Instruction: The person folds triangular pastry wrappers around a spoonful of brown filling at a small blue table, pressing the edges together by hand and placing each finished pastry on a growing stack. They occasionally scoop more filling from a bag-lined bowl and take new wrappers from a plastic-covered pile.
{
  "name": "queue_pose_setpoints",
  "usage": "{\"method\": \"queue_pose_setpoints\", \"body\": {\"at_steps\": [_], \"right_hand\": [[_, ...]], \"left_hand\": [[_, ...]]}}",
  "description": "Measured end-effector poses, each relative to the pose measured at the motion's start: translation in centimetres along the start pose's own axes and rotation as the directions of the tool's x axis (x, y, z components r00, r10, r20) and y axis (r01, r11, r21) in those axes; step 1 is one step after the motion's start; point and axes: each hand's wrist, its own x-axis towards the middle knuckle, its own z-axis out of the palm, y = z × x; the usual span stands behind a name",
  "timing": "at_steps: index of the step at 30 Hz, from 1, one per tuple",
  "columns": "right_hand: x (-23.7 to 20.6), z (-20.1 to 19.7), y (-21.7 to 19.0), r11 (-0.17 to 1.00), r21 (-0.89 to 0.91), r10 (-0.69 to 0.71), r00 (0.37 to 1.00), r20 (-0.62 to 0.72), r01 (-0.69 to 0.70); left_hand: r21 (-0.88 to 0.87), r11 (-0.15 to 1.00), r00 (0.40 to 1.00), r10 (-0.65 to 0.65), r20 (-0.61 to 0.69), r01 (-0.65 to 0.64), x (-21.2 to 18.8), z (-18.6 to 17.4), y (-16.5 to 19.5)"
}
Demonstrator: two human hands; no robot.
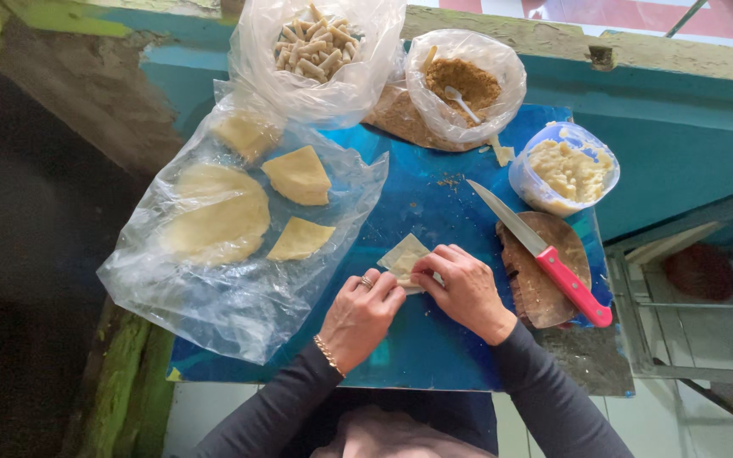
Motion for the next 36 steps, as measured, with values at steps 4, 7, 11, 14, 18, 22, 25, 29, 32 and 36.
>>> {"method": "queue_pose_setpoints", "body": {"at_steps": [4, 7, 11, 14, 18, 22, 25, 29, 32, 36], "right_hand": [[0.1, -0.1, -0.2, 0.992, 0.099, 0.08, 0.996, 0.03, -0.083], [0.1, -0.4, -0.6, 0.994, 0.101, 0.033, 0.999, 0.031, -0.036], [-0.4, -1.0, -1.4, 0.985, -0.062, -0.163, 0.987, -0.007, 0.162], [-0.7, -1.0, -2.1, 0.968, -0.147, -0.206, 0.979, -0.008, 0.203], [-0.2, -0.9, -1.9, 0.97, -0.16, -0.187, 0.982, -0.005, 0.184], [0.6, -1.0, -1.5, 0.976, -0.155, -0.147, 0.988, 0.045, 0.152], [0.9, -1.3, -1.7, 0.97, -0.142, -0.191, 0.98, 0.063, 0.198], [1.3, -1.2, -1.9, 0.97, -0.153, -0.189, 0.982, 0.008, 0.189], [1.5, -1.2, -1.6, 0.976, -0.148, -0.161, 0.987, -0.015, 0.157], [1.5, -1.0, -1.6, 0.978, -0.158, -0.143, 0.988, -0.05, 0.134]], "left_hand": [[0.001, 0.997, 0.997, 0.074, -0.012, -0.074, -0.6, -0.9, -0.5], [-0.015, 0.999, 0.999, 0.029, 0.024, -0.029, -0.9, -1.3, -0.2], [-0.043, 0.999, 1.0, 0.026, 0.009, -0.026, -1.0, -1.4, -0.1], [-0.071, 0.997, 1.0, 0.012, -0.028, -0.014, -1.1, -1.4, -0.2], [-0.095, 0.995, 1.0, 0.001, -0.002, -0.001, -1.0, -1.3, -0.3], [-0.12, 0.993, 1.0, 0.001, 0.029, 0.002, -1.1, -1.4, -0.5], [-0.125, 0.992, 1.0, -0.006, 0.013, 0.007, -1.2, -1.4, -0.6], [-0.15, 0.989, 1.0, -0.014, -0.022, 0.011, -1.4, -1.2, -0.7], [-0.149, 0.989, 1.0, -0.02, -0.017, 0.017, -1.5, -1.0, -0.7], [-0.141, 0.99, 0.999, -0.023, -0.03, 0.018, -1.8, -0.9, -0.6]]}}
